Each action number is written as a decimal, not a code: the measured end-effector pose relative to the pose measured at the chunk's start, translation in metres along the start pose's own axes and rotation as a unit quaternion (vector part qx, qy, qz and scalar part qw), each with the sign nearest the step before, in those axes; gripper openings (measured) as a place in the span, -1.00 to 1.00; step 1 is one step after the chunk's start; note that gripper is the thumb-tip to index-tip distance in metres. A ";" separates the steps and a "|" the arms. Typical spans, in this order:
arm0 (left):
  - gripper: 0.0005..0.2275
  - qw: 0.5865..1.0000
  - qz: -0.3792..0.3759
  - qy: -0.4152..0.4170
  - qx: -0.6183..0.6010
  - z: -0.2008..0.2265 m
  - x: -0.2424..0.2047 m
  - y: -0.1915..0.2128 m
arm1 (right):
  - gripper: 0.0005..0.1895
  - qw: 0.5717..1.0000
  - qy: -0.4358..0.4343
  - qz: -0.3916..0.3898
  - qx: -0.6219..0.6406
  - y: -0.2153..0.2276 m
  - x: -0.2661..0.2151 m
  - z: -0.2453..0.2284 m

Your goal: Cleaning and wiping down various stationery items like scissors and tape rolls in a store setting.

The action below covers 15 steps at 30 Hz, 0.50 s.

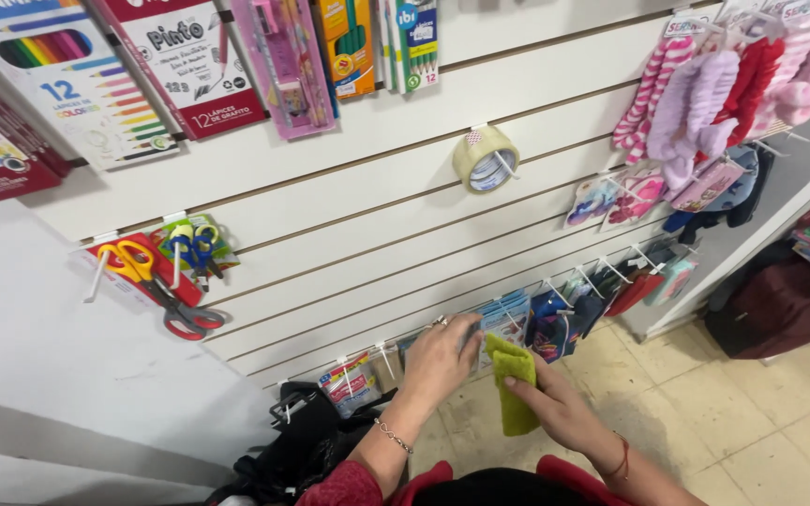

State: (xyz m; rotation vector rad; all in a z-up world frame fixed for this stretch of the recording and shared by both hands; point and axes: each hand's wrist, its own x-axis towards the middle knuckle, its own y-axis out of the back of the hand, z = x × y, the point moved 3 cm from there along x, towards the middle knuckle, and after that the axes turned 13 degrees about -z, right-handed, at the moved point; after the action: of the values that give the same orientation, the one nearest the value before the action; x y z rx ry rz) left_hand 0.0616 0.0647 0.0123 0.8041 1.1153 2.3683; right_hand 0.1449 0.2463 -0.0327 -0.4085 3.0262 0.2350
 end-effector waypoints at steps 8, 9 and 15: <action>-0.69 0.999 0.031 -0.001 -0.016 0.013 0.030 -0.023 | -0.46 0.999 -0.023 0.023 -0.007 0.053 0.009 0.014; -0.68 0.999 0.043 -0.008 -0.011 0.010 0.034 -0.024 | -0.47 0.999 -0.022 0.024 -0.011 0.057 0.014 0.015; -0.68 0.992 0.113 -0.045 -0.017 -0.006 0.074 -0.011 | -0.47 0.999 0.022 0.023 -0.026 0.073 0.055 0.007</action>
State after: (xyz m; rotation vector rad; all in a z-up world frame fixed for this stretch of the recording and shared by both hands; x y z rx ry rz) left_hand 0.0034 0.1103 0.0244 1.0646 0.9891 2.4980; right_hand 0.0724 0.3031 -0.0351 -0.3514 3.0808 0.3132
